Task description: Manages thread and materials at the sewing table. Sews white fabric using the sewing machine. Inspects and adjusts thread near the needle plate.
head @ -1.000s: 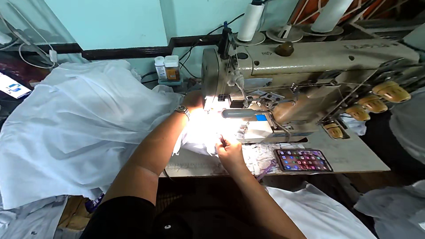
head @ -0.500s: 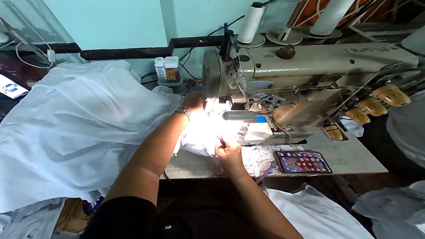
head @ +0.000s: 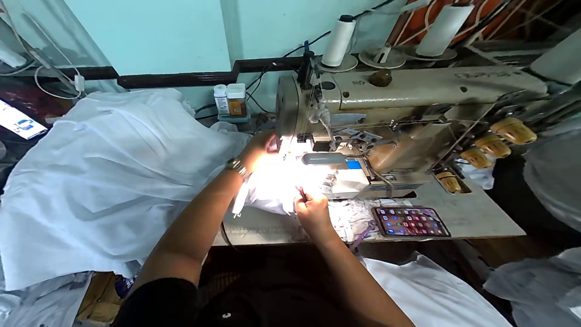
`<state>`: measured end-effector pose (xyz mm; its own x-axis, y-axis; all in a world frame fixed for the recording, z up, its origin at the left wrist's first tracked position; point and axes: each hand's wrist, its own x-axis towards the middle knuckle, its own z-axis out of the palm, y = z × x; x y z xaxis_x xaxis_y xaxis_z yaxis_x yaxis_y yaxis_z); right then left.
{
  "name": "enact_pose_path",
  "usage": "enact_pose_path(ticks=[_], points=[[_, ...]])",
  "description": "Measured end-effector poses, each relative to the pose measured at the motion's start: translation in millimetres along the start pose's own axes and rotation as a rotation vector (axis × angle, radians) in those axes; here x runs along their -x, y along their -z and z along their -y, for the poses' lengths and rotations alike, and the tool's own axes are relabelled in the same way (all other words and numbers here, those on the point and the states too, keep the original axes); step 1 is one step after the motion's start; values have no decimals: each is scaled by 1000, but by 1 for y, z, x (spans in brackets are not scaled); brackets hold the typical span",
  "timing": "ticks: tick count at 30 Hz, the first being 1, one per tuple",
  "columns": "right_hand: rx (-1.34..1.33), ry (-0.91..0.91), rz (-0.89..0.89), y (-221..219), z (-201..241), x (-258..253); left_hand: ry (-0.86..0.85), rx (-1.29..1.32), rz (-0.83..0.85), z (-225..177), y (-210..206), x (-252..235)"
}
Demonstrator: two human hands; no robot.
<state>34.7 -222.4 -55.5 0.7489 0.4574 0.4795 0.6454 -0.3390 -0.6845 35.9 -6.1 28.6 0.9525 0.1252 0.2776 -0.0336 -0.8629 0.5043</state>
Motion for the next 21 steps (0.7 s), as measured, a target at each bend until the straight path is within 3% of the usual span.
enact_pose_path(ticks=[5, 12, 15, 19, 21], points=[[-16, -19, 12, 0, 4, -2, 48, -160, -1, -4, 0, 70], [-45, -94, 49, 1, 8, -2, 162, -277, 112, -16, 24, 51], [-18, -104, 62, 4, 13, -4, 167, -377, 34, -22, 15, 48], [-26, -85, 86, 6, 8, -4, -10, -527, -164, -44, -7, 76], [-57, -61, 59, 4, 4, -4, -147, -530, -150, -48, -22, 93]])
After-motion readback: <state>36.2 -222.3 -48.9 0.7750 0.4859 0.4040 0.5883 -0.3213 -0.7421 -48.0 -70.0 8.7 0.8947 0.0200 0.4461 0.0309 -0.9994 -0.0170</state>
